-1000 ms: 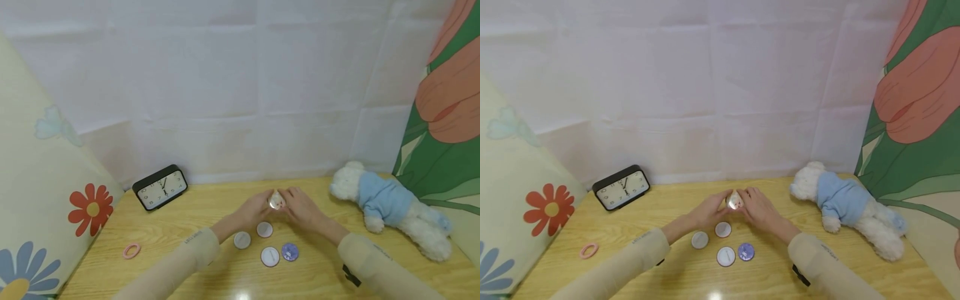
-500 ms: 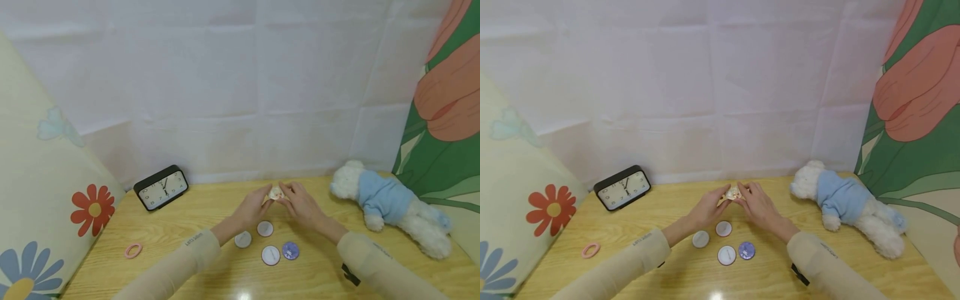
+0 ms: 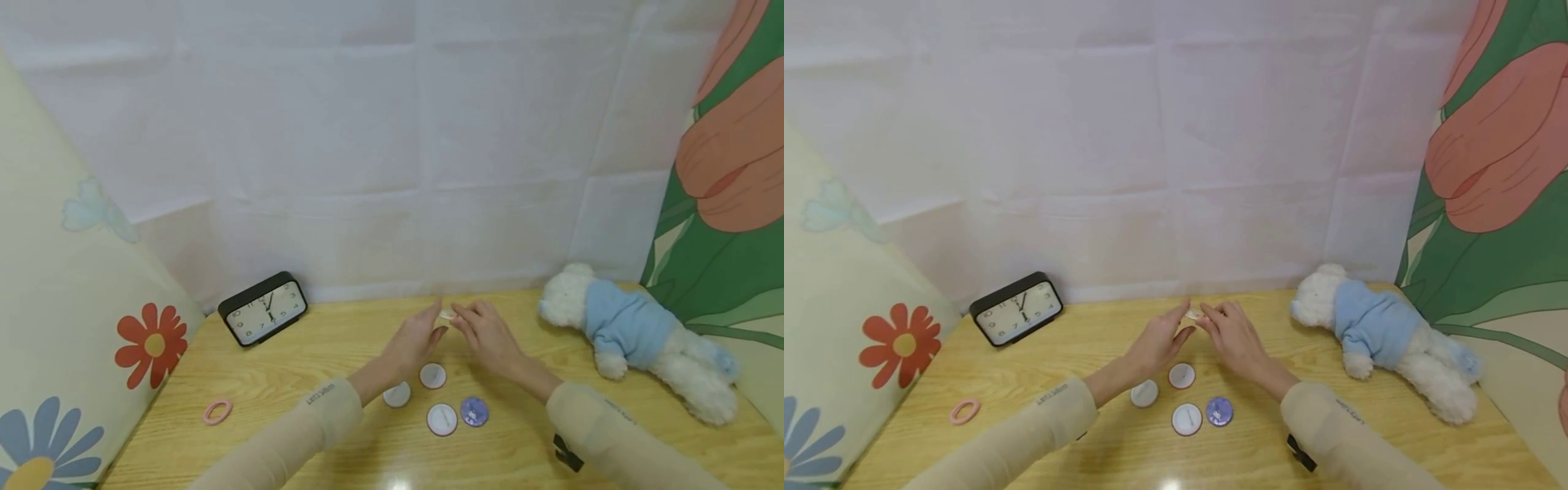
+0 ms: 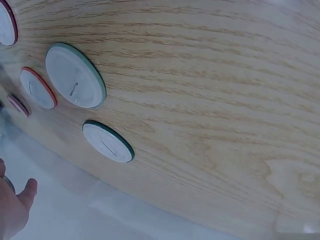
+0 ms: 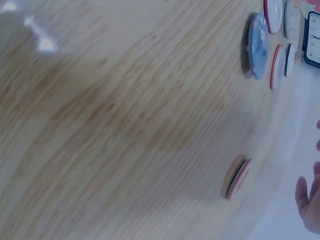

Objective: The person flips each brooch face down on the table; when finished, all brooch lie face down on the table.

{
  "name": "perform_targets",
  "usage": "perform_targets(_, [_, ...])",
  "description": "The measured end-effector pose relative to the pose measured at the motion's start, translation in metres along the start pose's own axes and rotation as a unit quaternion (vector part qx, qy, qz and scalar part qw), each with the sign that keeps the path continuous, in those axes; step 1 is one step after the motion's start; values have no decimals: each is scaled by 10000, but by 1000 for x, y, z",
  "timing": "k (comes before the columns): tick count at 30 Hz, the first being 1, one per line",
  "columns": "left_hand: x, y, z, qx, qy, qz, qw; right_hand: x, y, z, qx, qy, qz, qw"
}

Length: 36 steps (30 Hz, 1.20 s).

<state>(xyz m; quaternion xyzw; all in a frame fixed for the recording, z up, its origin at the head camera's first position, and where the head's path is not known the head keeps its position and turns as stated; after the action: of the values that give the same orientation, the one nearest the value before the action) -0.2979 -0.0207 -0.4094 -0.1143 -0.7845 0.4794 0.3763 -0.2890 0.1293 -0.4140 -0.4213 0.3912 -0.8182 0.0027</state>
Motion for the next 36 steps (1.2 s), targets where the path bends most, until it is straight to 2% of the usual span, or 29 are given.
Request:
perform_targets(6, [0,-1,-2,133,14,-90,9999,3,0,2,363,666,-22,9971])
perform_targets(13, [-1,0,-2,164,161,-157,9996,4,1,-1,831,1326,35,9877])
perform_targets(15, [-1,0,-3,166,252,-215,9993,4,1,-2,993,1582,128,9823])
perform_targets(21, [-3,-1,-4,219,457,-475,9976,6,1,-2,1659,2332,487,9569])
perform_targets(25, [-3,-1,-4,264,416,-539,9973,7,0,-2,1710,2451,505,9530])
perform_targets(30, [-3,-1,-4,204,596,-662,9958,5,0,-6,1718,2613,549,9483])
perform_targets(36, [-2,-3,-4,-51,474,-369,9982,1,2,-10,1945,2518,635,9459])
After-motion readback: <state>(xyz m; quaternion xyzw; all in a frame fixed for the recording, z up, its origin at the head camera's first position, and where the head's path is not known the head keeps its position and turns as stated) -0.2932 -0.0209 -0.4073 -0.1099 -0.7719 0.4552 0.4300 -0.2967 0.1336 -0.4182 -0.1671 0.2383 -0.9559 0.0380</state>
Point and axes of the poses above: each hand's wrist, its own x-axis towards the middle knuckle, its own y-axis out of the palm, z = x × y, the point moved 4 cm from there along x, towards the middle knuckle, and after that the axes turned 4 degrees about x, right-handed, at the moved point
